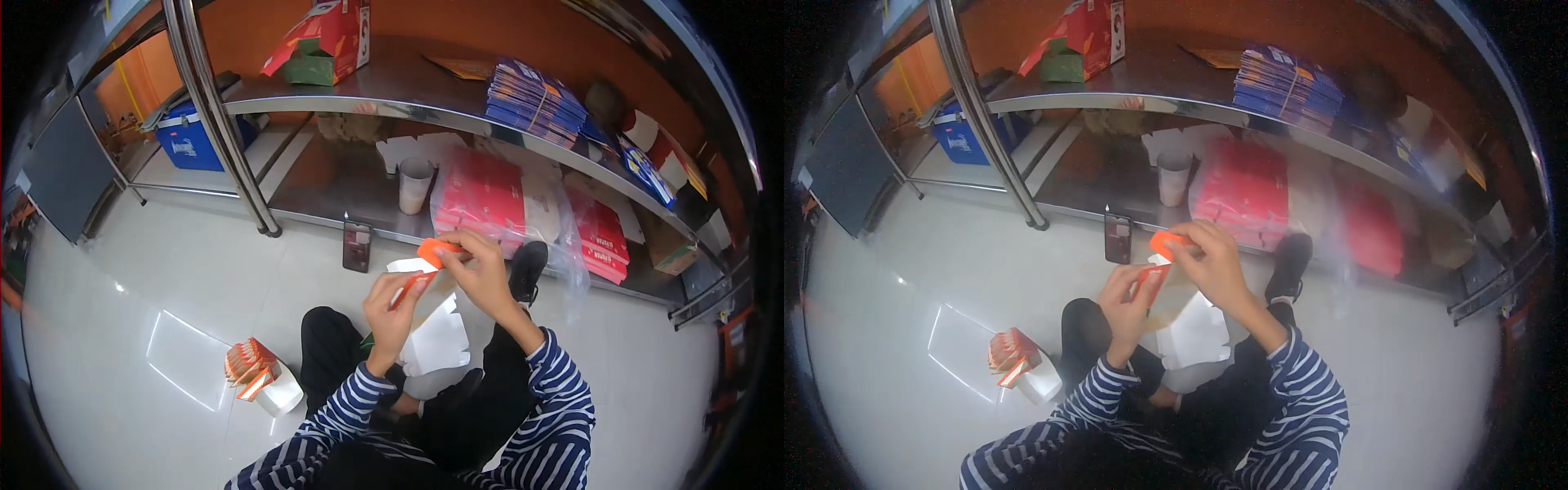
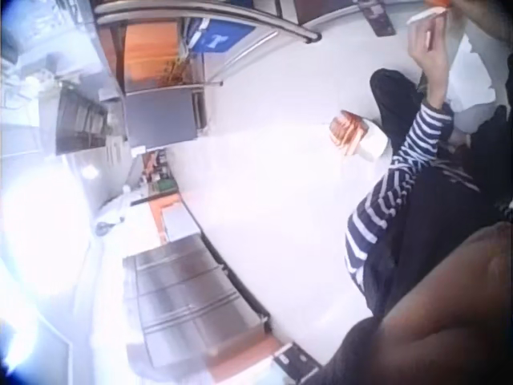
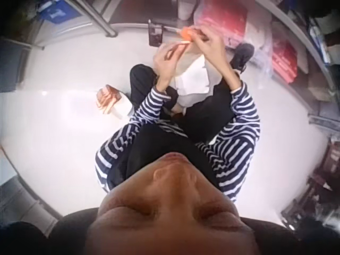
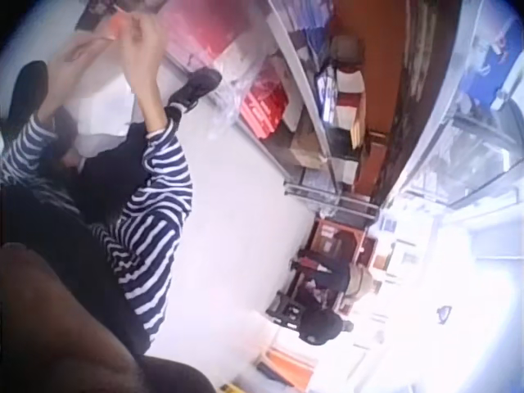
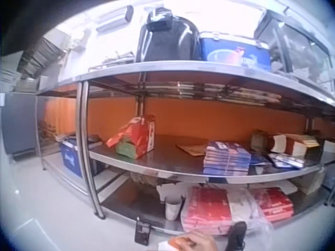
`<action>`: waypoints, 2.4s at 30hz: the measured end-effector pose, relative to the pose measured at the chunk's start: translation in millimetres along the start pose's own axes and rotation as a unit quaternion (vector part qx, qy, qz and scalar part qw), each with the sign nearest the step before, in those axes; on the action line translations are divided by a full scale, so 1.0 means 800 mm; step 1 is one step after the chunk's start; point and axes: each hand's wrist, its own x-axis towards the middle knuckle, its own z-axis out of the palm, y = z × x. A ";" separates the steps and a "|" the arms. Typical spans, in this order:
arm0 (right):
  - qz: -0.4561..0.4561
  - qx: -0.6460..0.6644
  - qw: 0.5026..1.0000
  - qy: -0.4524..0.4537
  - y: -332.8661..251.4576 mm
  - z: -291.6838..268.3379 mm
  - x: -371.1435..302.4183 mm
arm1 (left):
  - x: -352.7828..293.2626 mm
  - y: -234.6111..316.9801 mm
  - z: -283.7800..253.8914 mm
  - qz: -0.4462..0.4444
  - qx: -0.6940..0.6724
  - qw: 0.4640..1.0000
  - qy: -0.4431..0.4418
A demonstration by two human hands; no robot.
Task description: The person sits on the floor and assembles small, colorful cardboard boxes by folding the flaps and securing them with adhesive strips. They handle the boxes one at a time, folding the sides and tucking the tabs to form the box shape.
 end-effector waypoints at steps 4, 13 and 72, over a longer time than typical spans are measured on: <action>0.046 -0.012 0.999 -0.004 -0.004 -0.001 0.000 | -0.005 0.011 -0.006 0.042 0.095 0.994 -0.037; 0.047 -0.116 0.978 -0.167 -0.010 -0.017 -0.001 | -0.023 -0.004 -0.002 0.098 0.090 0.991 -0.017; 0.108 -0.018 0.965 -0.236 0.022 -0.020 -0.014 | 0.018 -0.019 -0.109 0.008 0.374 0.891 -0.256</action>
